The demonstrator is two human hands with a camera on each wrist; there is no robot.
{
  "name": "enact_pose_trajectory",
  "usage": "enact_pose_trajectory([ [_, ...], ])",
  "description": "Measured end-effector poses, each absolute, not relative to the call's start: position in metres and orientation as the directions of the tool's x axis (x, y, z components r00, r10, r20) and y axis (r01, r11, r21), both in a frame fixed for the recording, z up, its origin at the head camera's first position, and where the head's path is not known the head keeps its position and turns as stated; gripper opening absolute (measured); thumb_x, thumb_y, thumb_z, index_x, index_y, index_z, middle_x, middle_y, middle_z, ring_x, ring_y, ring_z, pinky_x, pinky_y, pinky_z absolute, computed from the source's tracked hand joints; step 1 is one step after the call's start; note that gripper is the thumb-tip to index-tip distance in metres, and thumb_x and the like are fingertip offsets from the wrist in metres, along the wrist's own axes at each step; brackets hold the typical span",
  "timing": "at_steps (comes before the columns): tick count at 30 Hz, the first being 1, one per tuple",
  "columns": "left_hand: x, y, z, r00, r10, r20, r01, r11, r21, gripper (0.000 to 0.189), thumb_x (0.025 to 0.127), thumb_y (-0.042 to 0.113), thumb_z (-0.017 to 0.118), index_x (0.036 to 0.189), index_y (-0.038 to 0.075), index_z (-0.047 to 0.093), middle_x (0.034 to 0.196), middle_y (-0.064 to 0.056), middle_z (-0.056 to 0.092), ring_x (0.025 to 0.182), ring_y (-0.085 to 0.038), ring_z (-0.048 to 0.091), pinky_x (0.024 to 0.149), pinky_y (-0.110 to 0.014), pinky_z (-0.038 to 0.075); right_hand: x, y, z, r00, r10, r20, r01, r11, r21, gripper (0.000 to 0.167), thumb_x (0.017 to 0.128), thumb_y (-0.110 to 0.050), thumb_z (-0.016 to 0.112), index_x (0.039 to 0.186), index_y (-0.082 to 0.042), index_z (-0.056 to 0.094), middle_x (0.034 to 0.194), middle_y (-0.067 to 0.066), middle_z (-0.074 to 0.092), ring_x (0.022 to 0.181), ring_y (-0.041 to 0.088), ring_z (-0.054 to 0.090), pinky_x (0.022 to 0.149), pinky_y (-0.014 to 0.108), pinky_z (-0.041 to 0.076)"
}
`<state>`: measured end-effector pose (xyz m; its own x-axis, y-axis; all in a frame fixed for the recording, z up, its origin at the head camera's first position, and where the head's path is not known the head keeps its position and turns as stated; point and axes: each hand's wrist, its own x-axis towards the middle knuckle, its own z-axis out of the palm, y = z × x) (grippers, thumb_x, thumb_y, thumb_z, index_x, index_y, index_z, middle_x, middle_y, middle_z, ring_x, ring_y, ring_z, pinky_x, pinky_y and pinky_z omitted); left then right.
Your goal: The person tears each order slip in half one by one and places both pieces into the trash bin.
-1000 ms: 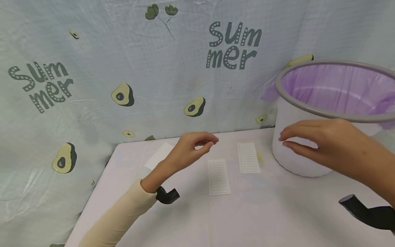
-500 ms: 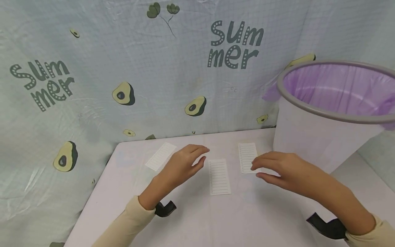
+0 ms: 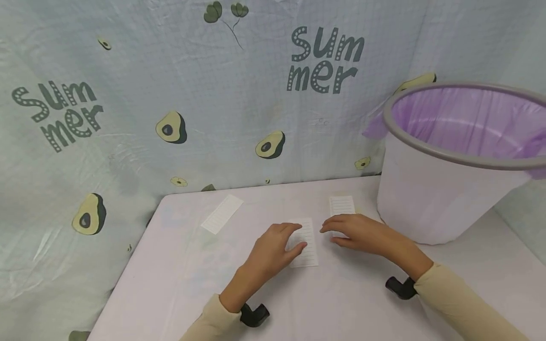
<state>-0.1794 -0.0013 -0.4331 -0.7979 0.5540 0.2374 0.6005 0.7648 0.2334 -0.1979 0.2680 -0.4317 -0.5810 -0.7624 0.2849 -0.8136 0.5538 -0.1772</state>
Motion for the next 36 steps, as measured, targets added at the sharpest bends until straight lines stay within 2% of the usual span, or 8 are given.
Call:
enact_pose_trajectory([
  [5, -0.176, 0.017, -0.453, -0.87, 0.481, 0.106, 0.493, 0.855, 0.161, 0.063, 0.094, 0.059, 0.065, 0.134, 0.011, 0.062, 0.132, -0.005, 0.064, 0.118, -0.027, 0.061, 0.095, -0.035, 0.054, -0.217, 0.254, -0.447, -0.598, -0.774, 0.209, -0.801, 0.569, -0.185, 0.029, 0.091, -0.01, 0.076, 0.12, -0.012, 0.072, 0.125, 0.008, 0.07, 0.114, 0.026, 0.067, 0.091, 0.044, 0.057],
  [9, -0.175, 0.025, -0.461, -0.906, 0.421, 0.031, 0.423, 0.903, 0.076, 0.077, 0.09, 0.071, 0.06, 0.135, 0.008, 0.059, 0.13, -0.008, 0.06, 0.112, -0.029, 0.055, 0.096, -0.034, 0.05, -0.228, 0.244, -0.456, -0.566, -0.8, 0.2, -0.823, 0.536, -0.186, 0.029, 0.092, -0.01, 0.075, 0.121, -0.009, 0.072, 0.126, 0.01, 0.07, 0.114, 0.028, 0.068, 0.092, 0.043, 0.057],
  [13, -0.174, 0.028, -0.464, -0.923, 0.376, -0.074, 0.375, 0.926, 0.033, 0.091, 0.087, 0.08, 0.055, 0.142, 0.007, 0.053, 0.141, -0.011, 0.05, 0.122, -0.031, 0.046, 0.105, -0.038, 0.044, -0.238, 0.237, -0.465, -0.534, -0.822, 0.199, -0.844, 0.505, -0.178, 0.03, 0.092, -0.007, 0.075, 0.122, -0.004, 0.072, 0.126, 0.013, 0.07, 0.114, 0.029, 0.068, 0.092, 0.042, 0.057],
  [17, -0.174, 0.026, -0.465, -0.922, 0.37, -0.109, 0.37, 0.929, 0.022, 0.093, 0.084, 0.08, 0.058, 0.145, 0.009, 0.051, 0.148, -0.01, 0.044, 0.127, -0.031, 0.043, 0.107, -0.041, 0.042, -0.244, 0.234, -0.468, -0.522, -0.838, 0.157, -0.851, 0.501, -0.159, 0.03, 0.091, -0.005, 0.075, 0.121, -0.004, 0.073, 0.126, 0.014, 0.069, 0.114, 0.03, 0.068, 0.091, 0.041, 0.058],
  [22, -0.179, 0.016, -0.464, -0.905, 0.412, -0.105, 0.41, 0.911, 0.042, 0.082, 0.085, 0.072, 0.067, 0.141, 0.014, 0.053, 0.148, -0.006, 0.045, 0.125, -0.031, 0.044, 0.103, -0.043, 0.044, -0.244, 0.232, -0.466, -0.524, -0.838, 0.151, -0.851, 0.51, -0.123, 0.029, 0.087, -0.005, 0.08, 0.115, -0.009, 0.075, 0.119, 0.009, 0.071, 0.11, 0.026, 0.068, 0.088, 0.038, 0.059],
  [30, -0.192, -0.004, -0.461, -0.879, 0.472, -0.074, 0.439, 0.859, 0.265, 0.053, 0.09, 0.038, 0.079, 0.133, 0.014, 0.061, 0.144, -0.009, 0.05, 0.13, -0.037, 0.043, 0.105, -0.051, 0.042, -0.244, 0.227, -0.469, -0.529, -0.82, 0.218, -0.848, 0.518, -0.109, 0.024, 0.082, -0.008, 0.085, 0.103, -0.016, 0.078, 0.101, -0.001, 0.067, 0.091, 0.015, 0.064, 0.076, 0.026, 0.058],
  [33, -0.193, -0.008, -0.461, -0.882, 0.472, 0.01, 0.457, 0.849, 0.264, 0.044, 0.09, 0.021, 0.077, 0.13, 0.01, 0.063, 0.139, -0.013, 0.053, 0.13, -0.039, 0.042, 0.107, -0.054, 0.04, -0.244, 0.225, -0.47, -0.521, -0.818, 0.242, -0.853, 0.509, -0.116, 0.021, 0.08, -0.007, 0.086, 0.099, -0.016, 0.079, 0.094, -0.003, 0.066, 0.085, 0.012, 0.061, 0.071, 0.023, 0.056],
  [36, -0.194, -0.007, -0.463, -0.884, 0.458, 0.096, 0.468, 0.858, 0.213, 0.04, 0.089, 0.015, 0.073, 0.127, 0.009, 0.065, 0.135, -0.014, 0.055, 0.132, -0.039, 0.041, 0.11, -0.057, 0.036, -0.244, 0.224, -0.471, -0.519, -0.813, 0.262, -0.854, 0.505, -0.123, 0.019, 0.081, -0.005, 0.085, 0.096, -0.015, 0.079, 0.092, -0.004, 0.066, 0.084, 0.011, 0.061, 0.07, 0.023, 0.055],
])
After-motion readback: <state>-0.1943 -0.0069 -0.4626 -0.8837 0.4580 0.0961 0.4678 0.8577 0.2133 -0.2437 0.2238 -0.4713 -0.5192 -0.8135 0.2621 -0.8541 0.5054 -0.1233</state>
